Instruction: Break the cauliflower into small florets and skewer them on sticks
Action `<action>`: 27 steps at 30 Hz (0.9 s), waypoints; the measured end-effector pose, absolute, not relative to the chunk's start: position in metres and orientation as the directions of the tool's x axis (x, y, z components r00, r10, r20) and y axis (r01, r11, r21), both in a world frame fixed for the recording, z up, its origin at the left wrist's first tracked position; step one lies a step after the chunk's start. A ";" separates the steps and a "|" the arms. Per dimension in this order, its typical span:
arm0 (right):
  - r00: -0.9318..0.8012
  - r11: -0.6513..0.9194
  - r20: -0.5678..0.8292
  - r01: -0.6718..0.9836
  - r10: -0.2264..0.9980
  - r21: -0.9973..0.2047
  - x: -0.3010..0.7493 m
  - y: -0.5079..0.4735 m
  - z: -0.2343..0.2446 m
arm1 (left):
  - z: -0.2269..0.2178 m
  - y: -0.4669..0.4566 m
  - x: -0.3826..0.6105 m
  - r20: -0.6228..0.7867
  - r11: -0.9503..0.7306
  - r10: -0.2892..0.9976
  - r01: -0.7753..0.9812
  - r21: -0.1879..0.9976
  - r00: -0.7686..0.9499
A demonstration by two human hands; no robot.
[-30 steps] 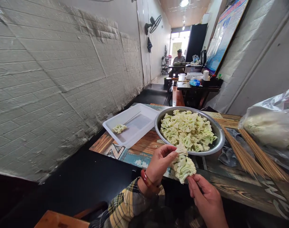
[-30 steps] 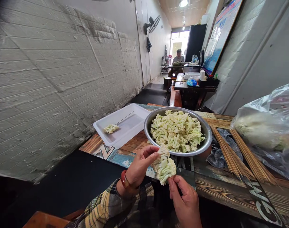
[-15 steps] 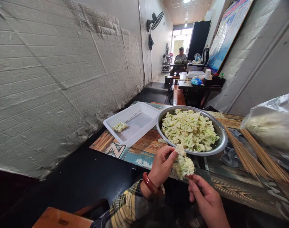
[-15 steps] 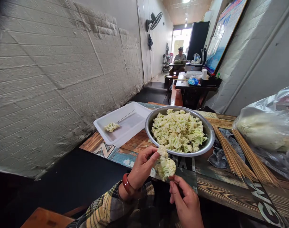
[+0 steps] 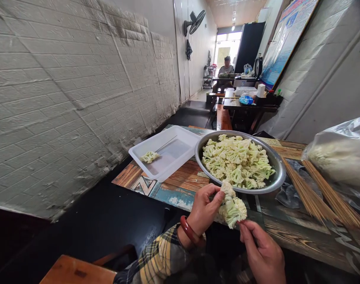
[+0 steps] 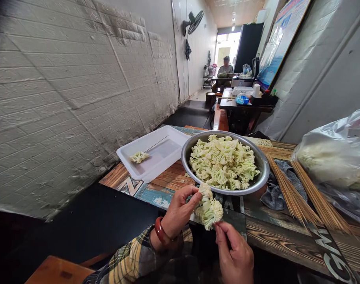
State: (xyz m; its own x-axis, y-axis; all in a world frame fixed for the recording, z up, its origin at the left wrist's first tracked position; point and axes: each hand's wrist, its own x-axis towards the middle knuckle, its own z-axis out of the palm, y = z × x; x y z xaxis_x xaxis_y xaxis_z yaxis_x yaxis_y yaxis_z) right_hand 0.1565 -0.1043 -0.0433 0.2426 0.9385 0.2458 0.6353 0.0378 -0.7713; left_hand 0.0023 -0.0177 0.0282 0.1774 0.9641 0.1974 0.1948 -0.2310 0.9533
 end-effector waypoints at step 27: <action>0.257 -0.051 -0.160 -0.387 0.953 -0.921 0.124 -0.079 -0.030 | 0.015 -0.015 0.008 0.040 0.086 0.967 -0.468 0.879 0.253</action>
State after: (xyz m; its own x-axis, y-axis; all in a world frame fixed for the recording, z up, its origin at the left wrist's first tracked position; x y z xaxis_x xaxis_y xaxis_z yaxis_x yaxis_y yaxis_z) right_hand 0.1244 -0.0786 -0.0298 0.2568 0.9530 -0.1604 -0.3865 -0.0508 -0.9209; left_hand 0.0079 -0.0147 0.0152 0.2525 0.9668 0.0399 -0.4684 0.0861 0.8793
